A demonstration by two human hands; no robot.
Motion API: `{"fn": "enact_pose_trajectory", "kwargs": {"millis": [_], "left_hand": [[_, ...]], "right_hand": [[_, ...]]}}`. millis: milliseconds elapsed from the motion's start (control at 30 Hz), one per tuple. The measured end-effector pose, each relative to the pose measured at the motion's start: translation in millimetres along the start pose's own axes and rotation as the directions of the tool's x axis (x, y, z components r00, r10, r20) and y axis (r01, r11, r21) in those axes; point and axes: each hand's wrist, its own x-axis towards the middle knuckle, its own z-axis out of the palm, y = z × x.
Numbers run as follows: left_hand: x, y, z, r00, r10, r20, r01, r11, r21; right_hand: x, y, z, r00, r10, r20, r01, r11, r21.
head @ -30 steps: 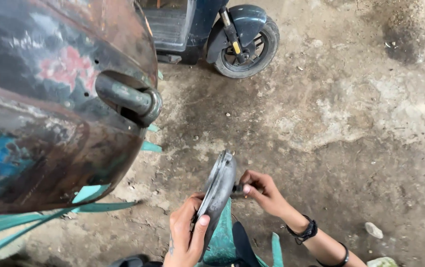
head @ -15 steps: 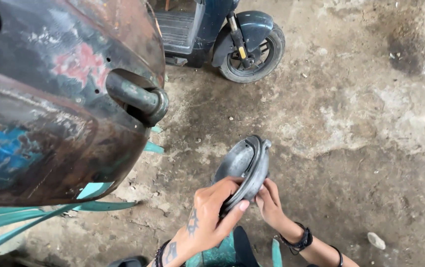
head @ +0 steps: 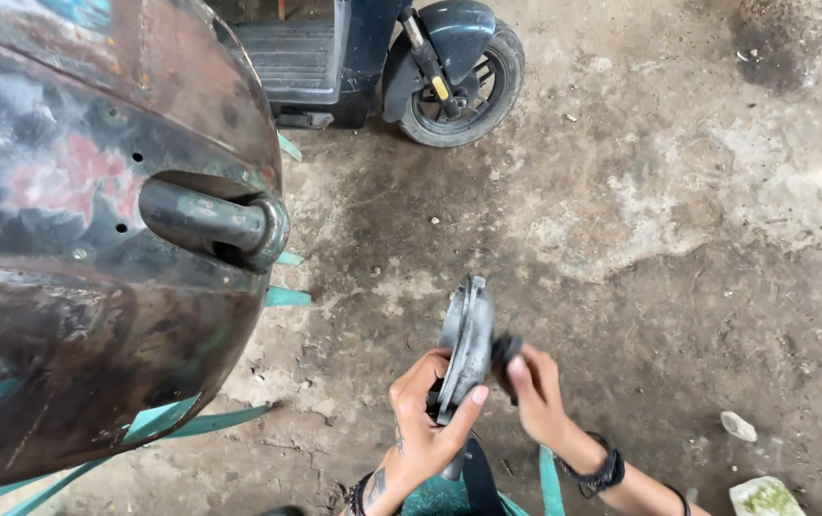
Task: Inspecting and cleaning a motorcycle engine side cover using a small metal tool.
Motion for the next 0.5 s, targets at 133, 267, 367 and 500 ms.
{"fn": "enact_pose_trajectory", "kwargs": {"millis": [133,267,367,500], "left_hand": [[5,1,-12,0.999,-0.024,0.032,0.026,0.998,-0.064],[3,-5,-13,0.998,0.044,0.051,-0.043,0.999,-0.023],[0,-1,-12,0.991,0.052,0.127,-0.052,0.999,-0.007],[-4,-5,-5,0.995,-0.006,0.098,0.008,1.0,-0.02]], "right_hand": [[-15,-2,13,0.986,-0.033,0.165,0.027,0.999,0.038],[11,9,4,0.994,-0.011,0.111,0.017,0.998,-0.056],[17,1,-1,0.999,0.024,0.022,-0.024,1.0,-0.02],[-20,25,9,0.998,-0.055,0.026,0.053,0.996,0.076]]}}
